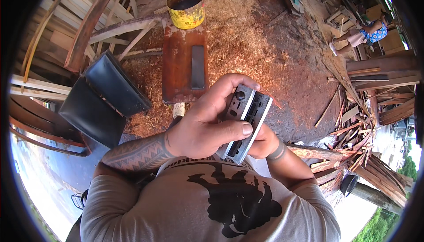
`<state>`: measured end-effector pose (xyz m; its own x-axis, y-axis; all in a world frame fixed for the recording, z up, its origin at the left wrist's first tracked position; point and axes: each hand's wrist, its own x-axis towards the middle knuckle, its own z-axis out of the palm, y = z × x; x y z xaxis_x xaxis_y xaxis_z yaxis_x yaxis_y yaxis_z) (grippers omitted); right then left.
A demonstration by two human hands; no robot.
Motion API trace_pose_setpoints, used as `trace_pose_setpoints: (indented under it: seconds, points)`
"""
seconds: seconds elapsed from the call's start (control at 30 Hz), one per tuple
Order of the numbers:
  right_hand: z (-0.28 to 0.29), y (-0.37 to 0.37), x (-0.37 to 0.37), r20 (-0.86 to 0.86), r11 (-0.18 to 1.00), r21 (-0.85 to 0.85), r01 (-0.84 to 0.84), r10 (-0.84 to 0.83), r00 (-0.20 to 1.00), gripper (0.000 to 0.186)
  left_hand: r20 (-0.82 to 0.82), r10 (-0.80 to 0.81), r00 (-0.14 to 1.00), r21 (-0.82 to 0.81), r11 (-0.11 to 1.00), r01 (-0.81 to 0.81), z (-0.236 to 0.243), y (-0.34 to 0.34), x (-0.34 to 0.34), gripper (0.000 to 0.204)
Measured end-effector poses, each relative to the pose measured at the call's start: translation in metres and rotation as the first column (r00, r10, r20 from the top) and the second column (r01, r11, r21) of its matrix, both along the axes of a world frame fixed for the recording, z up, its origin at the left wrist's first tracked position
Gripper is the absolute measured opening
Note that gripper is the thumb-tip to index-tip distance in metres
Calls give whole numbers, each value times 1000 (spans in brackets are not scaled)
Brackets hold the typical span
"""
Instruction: The person holds a metal component, possibly a plane iron or chisel guide, and sharpens a metal blade on a whetstone located on a wooden bench, periodically checking the blade's edge.
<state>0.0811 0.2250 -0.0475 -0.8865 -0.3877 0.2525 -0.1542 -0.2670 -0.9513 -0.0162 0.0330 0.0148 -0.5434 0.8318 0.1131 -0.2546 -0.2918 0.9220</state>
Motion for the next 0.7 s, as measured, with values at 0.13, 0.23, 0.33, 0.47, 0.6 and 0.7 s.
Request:
trace_pose_setpoints:
  seconds: [0.13, 0.23, 0.33, 0.47, 0.6, 0.7]
  points:
    - [-10, 12, -4, 155, 987, -93, -132, 145, 977, 37, 85, 83, 993, 12, 996, -84, -10, 7, -1, 53]
    - [-11, 16, -8, 225, 979, -117, -170, 193, 955, 40, 53, 185, 981, -7, 983, -185, -13, 10, -3, 37]
    - [-15, 15, -5, 247, 977, -134, -165, 194, 949, 40, 100, 179, 979, 14, 983, -181, -17, 9, -4, 31]
    - [-21, 18, -6, 223, 979, -93, -179, 196, 955, 40, 89, 183, 979, 16, 983, -185, -17, 11, -5, 30]
    - [-20, 16, -6, 210, 985, -99, -143, 161, 964, 39, 114, 166, 979, 37, 985, -171, -16, 11, -7, 30]
    - [-18, 16, -7, 204, 987, -79, -142, 156, 966, 39, 85, 175, 981, 36, 983, -179, -16, 10, -9, 31]
